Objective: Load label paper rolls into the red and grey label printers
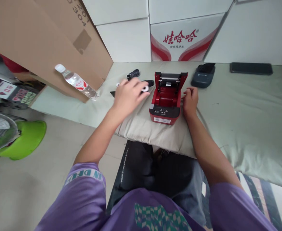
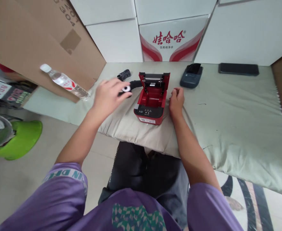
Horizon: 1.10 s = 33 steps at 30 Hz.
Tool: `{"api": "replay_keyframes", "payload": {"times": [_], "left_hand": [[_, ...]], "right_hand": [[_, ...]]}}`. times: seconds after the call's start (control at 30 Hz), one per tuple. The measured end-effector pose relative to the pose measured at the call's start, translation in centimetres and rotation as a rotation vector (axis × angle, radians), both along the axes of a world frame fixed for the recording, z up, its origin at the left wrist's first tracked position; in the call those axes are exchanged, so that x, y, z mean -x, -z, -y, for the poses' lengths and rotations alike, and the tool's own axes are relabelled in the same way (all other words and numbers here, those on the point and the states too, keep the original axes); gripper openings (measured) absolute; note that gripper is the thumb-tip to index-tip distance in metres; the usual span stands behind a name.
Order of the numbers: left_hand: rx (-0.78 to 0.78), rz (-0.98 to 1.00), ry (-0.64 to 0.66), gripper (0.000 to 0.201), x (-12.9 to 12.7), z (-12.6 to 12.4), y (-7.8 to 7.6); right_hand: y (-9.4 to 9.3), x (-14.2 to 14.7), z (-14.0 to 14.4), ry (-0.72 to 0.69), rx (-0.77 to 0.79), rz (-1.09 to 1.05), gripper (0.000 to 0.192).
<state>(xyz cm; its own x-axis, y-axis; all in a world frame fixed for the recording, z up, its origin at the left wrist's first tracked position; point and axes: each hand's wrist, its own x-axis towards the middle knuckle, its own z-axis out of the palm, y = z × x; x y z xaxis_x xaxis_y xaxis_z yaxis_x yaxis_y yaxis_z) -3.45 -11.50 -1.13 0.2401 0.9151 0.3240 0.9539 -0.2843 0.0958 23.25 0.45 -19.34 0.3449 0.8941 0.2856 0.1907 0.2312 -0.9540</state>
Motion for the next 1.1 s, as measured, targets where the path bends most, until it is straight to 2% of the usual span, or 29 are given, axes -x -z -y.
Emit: {"api": "replay_keyframes", "payload": {"times": [0.17, 0.27, 0.37, 0.5, 0.67, 0.8, 0.97, 1.1], "left_hand": [[0.072, -0.263, 0.264, 0.028, -7.0, -2.3, 1.0], [0.122, -0.384, 0.314, 0.026, -9.3, -3.8, 1.5], [0.17, -0.48, 0.336, 0.025, -10.4, -4.8, 1.3], [0.233, -0.586, 0.35, 0.025, -11.3, -5.4, 1.0], [0.242, -0.522, 0.306, 0.047, -11.2, -6.0, 2.2], [0.26, -0.501, 0.337, 0.029, -10.7, -6.7, 2.7], [0.349, -0.448, 0.303, 0.019, -10.3, -6.9, 2.0], [0.401, -0.342, 0.358, 0.019, -9.3, -7.0, 2.2]], "right_hand": [[0.3, -0.1, -0.3, -0.011, -0.008, 0.006, 0.042], [0.7, -0.2, -0.6, -0.012, -0.028, 0.024, 0.042], [1.1, -0.2, -0.9, 0.001, -0.029, 0.029, 0.038], [1.3, -0.1, -1.1, 0.013, -0.02, 0.025, 0.036], [1.3, 0.0, -1.1, 0.007, -0.033, 0.014, 0.041], [1.3, 0.1, -1.2, 0.013, -0.029, 0.018, 0.044], [1.3, 0.1, -1.2, 0.009, -0.028, 0.032, 0.046], [1.4, 0.2, -1.2, 0.013, -0.009, 0.033, 0.046]]}}
